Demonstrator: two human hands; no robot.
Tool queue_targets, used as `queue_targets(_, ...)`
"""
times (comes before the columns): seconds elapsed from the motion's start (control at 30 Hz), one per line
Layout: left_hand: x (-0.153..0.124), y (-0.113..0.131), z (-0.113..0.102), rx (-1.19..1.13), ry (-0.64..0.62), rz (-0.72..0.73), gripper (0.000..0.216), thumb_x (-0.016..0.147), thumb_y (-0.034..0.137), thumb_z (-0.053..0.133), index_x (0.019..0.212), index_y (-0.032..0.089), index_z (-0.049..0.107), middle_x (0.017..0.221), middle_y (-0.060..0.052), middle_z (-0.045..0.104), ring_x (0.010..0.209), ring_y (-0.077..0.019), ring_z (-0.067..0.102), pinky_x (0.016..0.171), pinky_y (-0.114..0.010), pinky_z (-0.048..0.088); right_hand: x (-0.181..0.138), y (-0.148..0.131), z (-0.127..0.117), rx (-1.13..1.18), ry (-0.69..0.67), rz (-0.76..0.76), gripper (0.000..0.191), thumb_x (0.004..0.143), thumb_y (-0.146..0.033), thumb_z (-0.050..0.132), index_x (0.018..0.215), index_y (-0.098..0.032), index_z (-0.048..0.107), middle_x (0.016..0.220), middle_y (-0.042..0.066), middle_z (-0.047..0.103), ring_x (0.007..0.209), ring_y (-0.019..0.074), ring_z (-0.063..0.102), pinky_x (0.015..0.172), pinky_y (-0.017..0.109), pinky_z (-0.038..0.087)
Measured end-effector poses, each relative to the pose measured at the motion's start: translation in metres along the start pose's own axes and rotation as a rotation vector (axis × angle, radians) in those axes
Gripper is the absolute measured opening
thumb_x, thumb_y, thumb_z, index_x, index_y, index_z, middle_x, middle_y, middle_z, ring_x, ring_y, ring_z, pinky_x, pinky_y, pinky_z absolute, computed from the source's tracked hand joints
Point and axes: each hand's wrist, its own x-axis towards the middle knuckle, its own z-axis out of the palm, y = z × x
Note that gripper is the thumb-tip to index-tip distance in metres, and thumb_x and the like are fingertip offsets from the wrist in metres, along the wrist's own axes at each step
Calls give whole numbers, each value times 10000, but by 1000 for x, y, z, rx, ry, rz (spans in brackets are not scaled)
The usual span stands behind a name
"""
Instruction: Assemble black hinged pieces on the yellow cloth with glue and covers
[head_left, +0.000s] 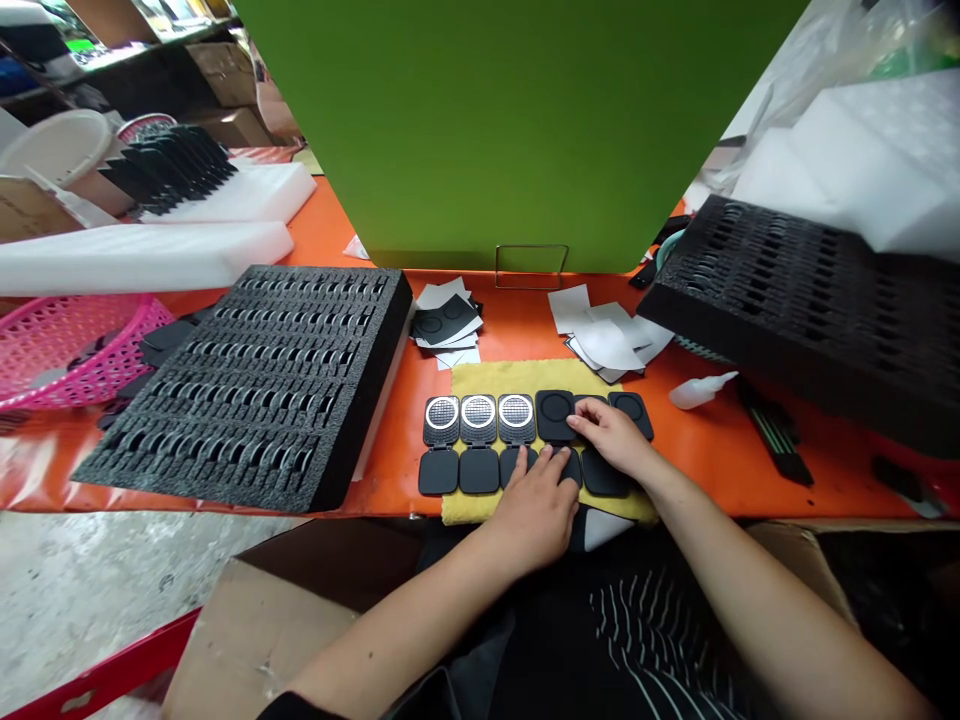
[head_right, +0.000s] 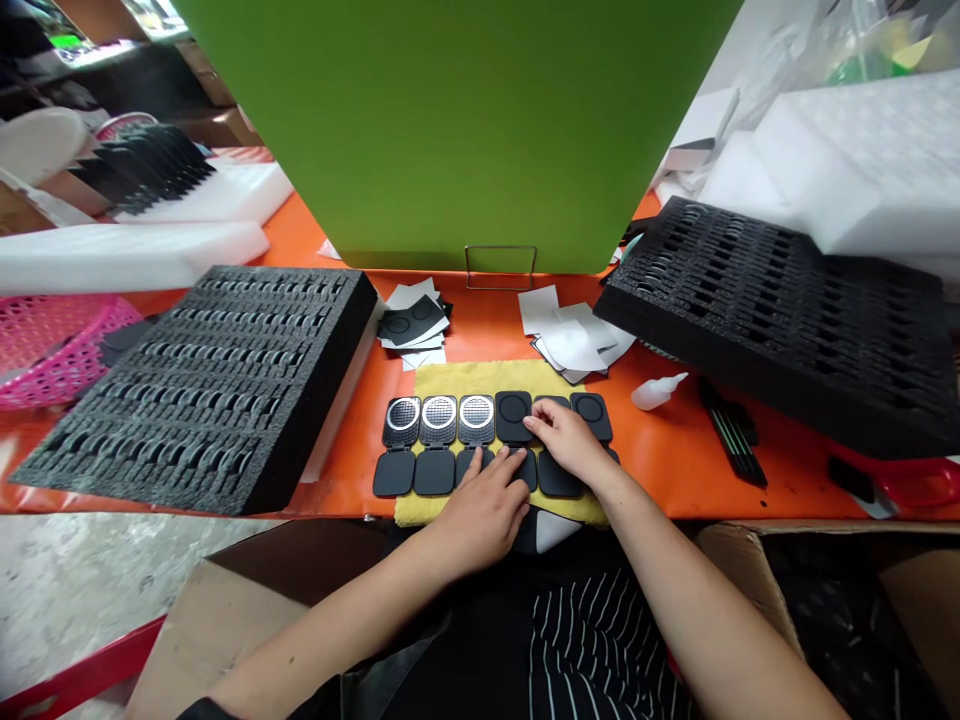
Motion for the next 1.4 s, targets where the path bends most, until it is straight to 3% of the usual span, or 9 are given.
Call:
queue_targets(1.0,3,3,3,97,-33,-11,221,834,233,356,929,140,533,1330,-136,350,1251,-306,262,985,-627,122,-1,-3,6,-103,68,20,186,772,-372,456,690,-205,459,626,-28,498,569,121,442,537,235,322)
queue_targets(1.4,4,3,5,102,-21,-25,219,827,211,364,945,143,536,1320,-133,361,1248,-295,273,984,-618,144,-3,-16,7,-308,82,24,162,781,-332,422,682,-207,451,598,-11,516,567,134,466,530,246,294)
